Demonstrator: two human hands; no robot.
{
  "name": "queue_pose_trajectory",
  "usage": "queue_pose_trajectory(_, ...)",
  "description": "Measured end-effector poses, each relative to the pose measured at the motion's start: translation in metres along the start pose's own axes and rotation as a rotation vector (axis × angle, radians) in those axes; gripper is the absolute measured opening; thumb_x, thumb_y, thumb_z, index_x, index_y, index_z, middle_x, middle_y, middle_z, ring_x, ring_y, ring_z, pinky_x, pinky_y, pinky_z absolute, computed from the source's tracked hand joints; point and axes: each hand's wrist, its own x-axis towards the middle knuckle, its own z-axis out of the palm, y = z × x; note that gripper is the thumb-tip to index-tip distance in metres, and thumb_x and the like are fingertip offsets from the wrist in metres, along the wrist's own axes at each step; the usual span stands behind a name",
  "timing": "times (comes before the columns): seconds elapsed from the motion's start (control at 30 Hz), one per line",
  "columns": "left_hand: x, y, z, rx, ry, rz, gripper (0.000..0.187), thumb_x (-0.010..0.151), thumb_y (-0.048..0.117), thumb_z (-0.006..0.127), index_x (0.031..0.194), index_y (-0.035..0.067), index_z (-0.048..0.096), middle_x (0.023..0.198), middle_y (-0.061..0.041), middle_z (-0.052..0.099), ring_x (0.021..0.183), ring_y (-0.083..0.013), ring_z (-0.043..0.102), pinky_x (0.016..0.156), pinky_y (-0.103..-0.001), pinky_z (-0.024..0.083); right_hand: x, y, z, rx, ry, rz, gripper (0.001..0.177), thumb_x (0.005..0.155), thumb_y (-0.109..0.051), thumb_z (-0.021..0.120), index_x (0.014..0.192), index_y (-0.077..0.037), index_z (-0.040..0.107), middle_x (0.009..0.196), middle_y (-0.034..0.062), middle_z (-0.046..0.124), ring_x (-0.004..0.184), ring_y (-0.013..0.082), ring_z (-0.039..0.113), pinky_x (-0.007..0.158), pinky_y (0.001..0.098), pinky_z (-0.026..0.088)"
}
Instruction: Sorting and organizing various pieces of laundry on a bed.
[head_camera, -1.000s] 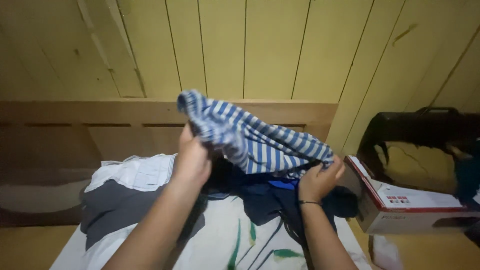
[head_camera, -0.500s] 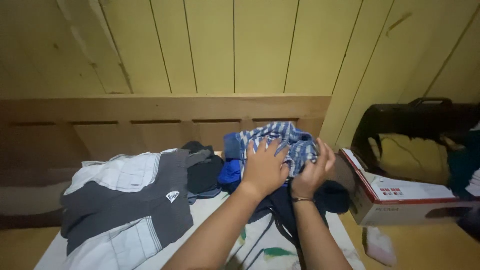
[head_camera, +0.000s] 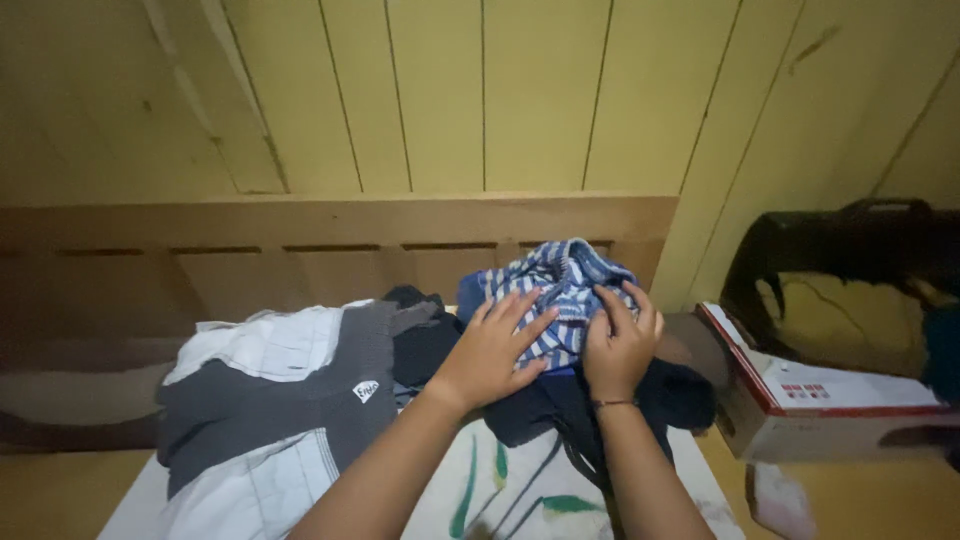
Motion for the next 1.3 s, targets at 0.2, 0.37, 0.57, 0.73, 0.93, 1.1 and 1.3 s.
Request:
queue_pose_trajectory(0.2, -0.033, -0.024, -0.027, 0.140, -0.205, -0.020, 0.077, 0.089, 0.036, 0.066, 0.157, 0.013, 0.038, 0.162, -0.014, 0.037, 0.144, -0.0391, 0.039, 0.113, -0.062, 0.028, -0.002, 0.004, -0.001, -0.010, 0.002, 0.004, 0.025, 0.090, -0.008, 0.064, 0.109, -0.017, 0.078, 0.130, 0.0143, 0.065, 0.122, 0.0387, 0.056, 0.107, 0.0484, 0.045)
queue_pose_trajectory(0.37, -0.069, -0.053, -0.072, 0.298, -0.284, -0.052, 0.075, 0.089, 0.037, 0.066, 0.154, 0.011, 0.038, 0.161, -0.013, 0.036, 0.145, -0.0365, 0.036, 0.116, -0.062, 0.024, 0.000, -0.005, -0.007, -0.117, 0.035, -0.073, 0.024, 0.090, -0.007, 0.066, 0.108, -0.018, 0.078, 0.129, 0.0074, 0.066, 0.125, 0.0356, 0.056, 0.113, 0.0533, 0.037)
queue_pose_trajectory(0.57, -0.108, -0.085, -0.126, 0.503, -0.314, -0.305, 0.076, 0.089, 0.044, 0.060, 0.155, 0.014, 0.037, 0.164, -0.011, 0.033, 0.145, -0.0320, 0.034, 0.116, -0.062, 0.020, 0.012, -0.044, -0.015, -0.268, -0.094, -0.275, 0.022, 0.081, -0.006, 0.074, 0.099, -0.018, 0.076, 0.119, -0.0026, 0.070, 0.125, 0.0263, 0.059, 0.127, 0.0638, 0.023)
queue_pose_trajectory(0.73, -0.139, -0.097, -0.139, 0.435, -0.293, -0.712, 0.076, 0.088, 0.053, 0.060, 0.151, 0.014, 0.042, 0.156, -0.012, 0.041, 0.145, -0.0308, 0.037, 0.112, -0.059, 0.025, 0.017, -0.089, -0.012, -0.071, -0.077, -0.451, 0.018, 0.078, -0.005, 0.073, 0.092, -0.015, 0.072, 0.110, 0.0023, 0.070, 0.119, 0.0297, 0.061, 0.125, 0.0605, 0.026)
queue_pose_trajectory(0.93, -0.165, -0.095, -0.130, 0.355, -0.038, -0.605, 0.059, 0.089, 0.045, 0.062, 0.135, 0.008, 0.061, 0.142, -0.014, 0.059, 0.136, -0.0323, 0.050, 0.111, -0.050, 0.036, -0.024, -0.123, 0.019, 0.157, -0.479, -0.455, 0.029, 0.078, -0.010, 0.069, 0.107, -0.010, 0.073, 0.121, 0.0101, 0.069, 0.120, 0.0324, 0.060, 0.111, 0.0438, 0.042)
queue_pose_trajectory(1.1, -0.165, -0.091, -0.129, 0.357, 0.035, -0.603, 0.053, 0.089, 0.040, 0.064, 0.130, 0.008, 0.066, 0.136, -0.016, 0.063, 0.132, -0.0342, 0.052, 0.109, -0.052, 0.035, -0.051, -0.149, 0.030, -0.114, -0.772, -0.627, 0.056, 0.079, -0.025, 0.069, 0.133, -0.012, 0.063, 0.135, 0.0162, 0.060, 0.128, 0.0357, 0.051, 0.113, 0.0579, 0.026)
queue_pose_trajectory(1.3, -0.165, -0.091, -0.130, 0.322, 0.075, -0.561, 0.049, 0.090, 0.038, 0.064, 0.128, 0.006, 0.067, 0.134, -0.016, 0.065, 0.132, -0.0349, 0.053, 0.109, -0.051, 0.036, -0.062, -0.148, 0.036, -0.206, -0.925, -0.626, 0.069, 0.081, -0.030, 0.065, 0.143, -0.003, 0.053, 0.138, 0.0230, 0.055, 0.133, 0.0378, 0.047, 0.116, 0.0545, 0.023)
